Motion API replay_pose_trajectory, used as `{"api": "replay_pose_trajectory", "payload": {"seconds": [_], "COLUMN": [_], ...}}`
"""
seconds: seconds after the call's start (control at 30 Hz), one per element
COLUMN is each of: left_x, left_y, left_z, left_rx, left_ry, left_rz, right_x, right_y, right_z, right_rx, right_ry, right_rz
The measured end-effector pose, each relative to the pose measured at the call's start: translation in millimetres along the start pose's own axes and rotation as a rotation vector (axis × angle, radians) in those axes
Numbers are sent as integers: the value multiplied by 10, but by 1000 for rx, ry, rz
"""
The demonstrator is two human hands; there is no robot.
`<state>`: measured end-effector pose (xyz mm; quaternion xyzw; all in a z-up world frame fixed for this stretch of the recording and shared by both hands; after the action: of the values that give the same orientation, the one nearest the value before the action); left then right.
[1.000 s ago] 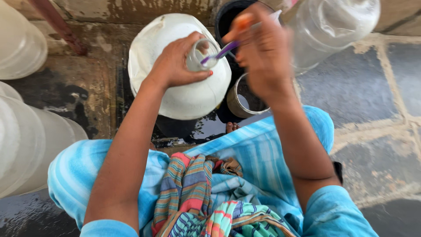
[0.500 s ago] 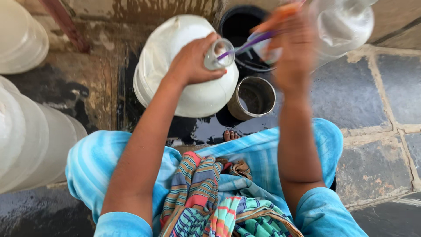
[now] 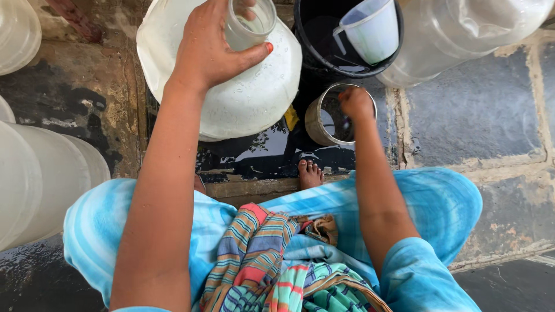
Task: The person cleans the inside and outside of a large plastic water bottle by scrubbing the interior with a long-handled brush and using a sponge on the exterior surface while sitting on the floor.
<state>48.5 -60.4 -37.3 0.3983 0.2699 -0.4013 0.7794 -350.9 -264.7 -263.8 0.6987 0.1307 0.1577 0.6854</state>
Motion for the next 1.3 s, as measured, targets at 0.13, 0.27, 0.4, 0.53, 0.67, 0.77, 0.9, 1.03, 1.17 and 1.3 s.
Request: {"api": "replay_pose_trajectory", "payload": {"seconds": [0.13, 0.27, 0.4, 0.53, 0.67, 0.77, 0.9, 1.03, 1.17, 1.3], "left_x": [-52, -55, -101, -149, -165, -174, -166, -77, 8, -47], "left_y": [-86, -128, -81, -34, -7, -22, -10, 105, 149, 193], "left_z": [57, 84, 44, 48, 72, 98, 61, -22, -144, -162], "left_rx": [-38, -34, -30, -28, -24, 5, -45, -53, -63, -67], "left_ry": [-165, -145, -111, -83, -23, 122, -37, -12, 29, 39], "left_rz": [10, 13, -20, 32, -17, -63, -36, -60, -86, -116], "right_x": [442, 1135, 1390, 1322, 1281, 1354, 1359, 1383, 1317, 1451], "right_y": [-448, -940, -1428, -1615, -1621, -1541, -1234, -542, 634, 1819], "right_z": [48, 214, -169, -650, -757, -511, -86, 221, 328, 233], "right_rx": [-86, 285, 413, 291, 304, 270, 266, 142, -48, -62], "right_ry": [43, 65, -95, -198, -209, -343, -319, -215, 64, 345], "right_rz": [17, 36, 69, 143, 194, 582, 659, 762, 1324, 1530]}}
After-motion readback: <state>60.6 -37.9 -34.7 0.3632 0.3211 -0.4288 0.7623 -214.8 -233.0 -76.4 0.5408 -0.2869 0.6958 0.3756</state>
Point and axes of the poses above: each hand's wrist, its own z-axis towards the middle knuckle, its own y-axis out of the back of the hand, x = y × z, the point moved 1 cm from there along z, towards the middle knuckle, and after that the axes turned 11 degrees about -z, right-handed, at the moved point
